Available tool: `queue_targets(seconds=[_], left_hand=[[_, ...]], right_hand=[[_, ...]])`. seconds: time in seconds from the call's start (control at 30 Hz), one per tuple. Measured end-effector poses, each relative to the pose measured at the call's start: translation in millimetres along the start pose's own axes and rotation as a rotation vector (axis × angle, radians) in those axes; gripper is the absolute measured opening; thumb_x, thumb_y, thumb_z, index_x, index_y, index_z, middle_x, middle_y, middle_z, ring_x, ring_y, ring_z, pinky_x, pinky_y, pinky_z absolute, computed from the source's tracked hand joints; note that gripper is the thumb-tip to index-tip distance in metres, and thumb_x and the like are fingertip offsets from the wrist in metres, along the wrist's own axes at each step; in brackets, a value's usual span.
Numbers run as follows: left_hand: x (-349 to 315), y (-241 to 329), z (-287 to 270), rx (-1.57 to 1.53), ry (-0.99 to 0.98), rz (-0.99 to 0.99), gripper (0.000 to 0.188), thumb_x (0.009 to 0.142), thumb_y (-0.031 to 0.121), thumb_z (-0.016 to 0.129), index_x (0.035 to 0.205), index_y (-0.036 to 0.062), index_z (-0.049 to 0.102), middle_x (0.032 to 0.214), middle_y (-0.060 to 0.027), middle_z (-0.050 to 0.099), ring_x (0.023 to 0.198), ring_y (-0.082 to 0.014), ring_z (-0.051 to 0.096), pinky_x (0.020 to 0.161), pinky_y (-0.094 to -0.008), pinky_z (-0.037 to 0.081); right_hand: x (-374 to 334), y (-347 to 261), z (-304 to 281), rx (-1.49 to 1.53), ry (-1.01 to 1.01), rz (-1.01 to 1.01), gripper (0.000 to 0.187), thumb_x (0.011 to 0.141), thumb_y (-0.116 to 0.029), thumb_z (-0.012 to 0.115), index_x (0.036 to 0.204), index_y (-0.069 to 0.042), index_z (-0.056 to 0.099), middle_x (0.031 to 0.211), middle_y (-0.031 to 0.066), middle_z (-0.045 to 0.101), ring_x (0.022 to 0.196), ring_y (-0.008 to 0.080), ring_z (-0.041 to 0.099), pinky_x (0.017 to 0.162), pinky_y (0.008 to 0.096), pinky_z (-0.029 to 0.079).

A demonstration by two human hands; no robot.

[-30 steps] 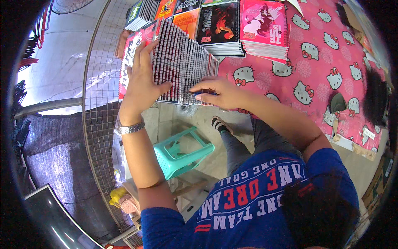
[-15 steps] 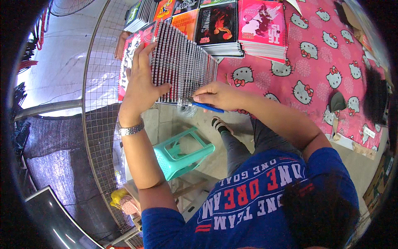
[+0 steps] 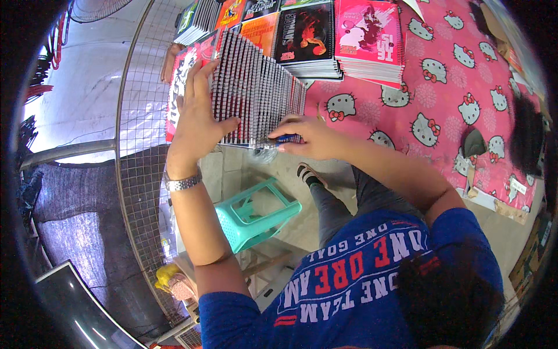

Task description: The person organizes printed books on a table, retrieves additional books from a cardboard box on a pallet, and manually inserts plastic spiral binders into the holes along the book spines.

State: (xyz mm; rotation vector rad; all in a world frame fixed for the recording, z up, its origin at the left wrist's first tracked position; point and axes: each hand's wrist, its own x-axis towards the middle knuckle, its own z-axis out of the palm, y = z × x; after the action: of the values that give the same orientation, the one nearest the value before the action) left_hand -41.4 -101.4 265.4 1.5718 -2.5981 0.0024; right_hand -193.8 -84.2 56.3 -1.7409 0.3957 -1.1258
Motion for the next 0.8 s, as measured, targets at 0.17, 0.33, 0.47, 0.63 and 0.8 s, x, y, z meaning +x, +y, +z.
queue_targets(seconds=[0.17, 0.33, 0.47, 0.63, 0.8], left_hand=[[-1.6, 1.9, 0.9, -0.002, -0.006, -0.036, 0.094, 0.054, 0.003, 0.075, 0.137, 0.0048, 0.03, 0.137, -0.0193, 0.037, 0.132, -0.0365, 0.032, 0.11, -0.0406, 0.026], [-2.2, 1.4, -0.9, -0.031, -0.006, -0.023, 0.094, 0.054, 0.003, 0.075, 0.137, 0.005, 0.03, 0.138, -0.0193, 0.036, 0.132, -0.0363, 0.032, 0.111, -0.0408, 0.026], [-2.2, 1.0, -0.1, -0.01, -0.017, -0.04, 0.095, 0.055, 0.003, 0.075, 0.138, 0.0056, 0.029, 0.139, -0.0197, 0.035, 0.134, -0.0365, 0.03, 0.111, -0.0413, 0.025], [-2.4, 0.3, 1.3, 0.02, -0.014, -0.046, 0.095, 0.055, 0.003, 0.075, 0.138, 0.0052, 0.029, 0.139, -0.0197, 0.035, 0.134, -0.0368, 0.029, 0.112, -0.0412, 0.024], [-3.4, -1.3, 0.7, -0.03, -0.013, -0.034, 0.095, 0.054, 0.003, 0.075, 0.138, 0.0037, 0.03, 0.139, -0.0195, 0.035, 0.135, -0.0361, 0.029, 0.112, -0.0406, 0.023]], right_hand=[[-2.4, 2.7, 4.7, -0.324, 0.076, -0.232, 0.033, 0.083, -0.022, 0.067, 0.112, -0.008, 0.064, 0.097, 0.0113, 0.061, 0.092, 0.0276, 0.06, 0.08, 0.0373, 0.047], [4.5, -0.7, 0.9, -0.039, -0.205, 0.122, 0.031, 0.082, -0.023, 0.068, 0.111, -0.012, 0.065, 0.103, 0.008, 0.059, 0.096, 0.0265, 0.058, 0.083, 0.0388, 0.046], [1.8, -1.8, 0.7, -0.07, -0.121, 0.101, 0.027, 0.083, -0.021, 0.066, 0.108, -0.009, 0.067, 0.098, 0.0082, 0.061, 0.091, 0.0252, 0.06, 0.08, 0.0378, 0.047], [0.4, 1.3, -2.3, -0.344, 0.011, -0.173, 0.027, 0.084, -0.023, 0.066, 0.106, -0.009, 0.067, 0.094, 0.0086, 0.062, 0.088, 0.0253, 0.061, 0.077, 0.0373, 0.048], [-0.5, -2.4, -1.8, -0.053, -0.152, 0.152, 0.026, 0.082, -0.024, 0.065, 0.104, -0.01, 0.067, 0.097, 0.0115, 0.06, 0.09, 0.0297, 0.06, 0.078, 0.0412, 0.048]])
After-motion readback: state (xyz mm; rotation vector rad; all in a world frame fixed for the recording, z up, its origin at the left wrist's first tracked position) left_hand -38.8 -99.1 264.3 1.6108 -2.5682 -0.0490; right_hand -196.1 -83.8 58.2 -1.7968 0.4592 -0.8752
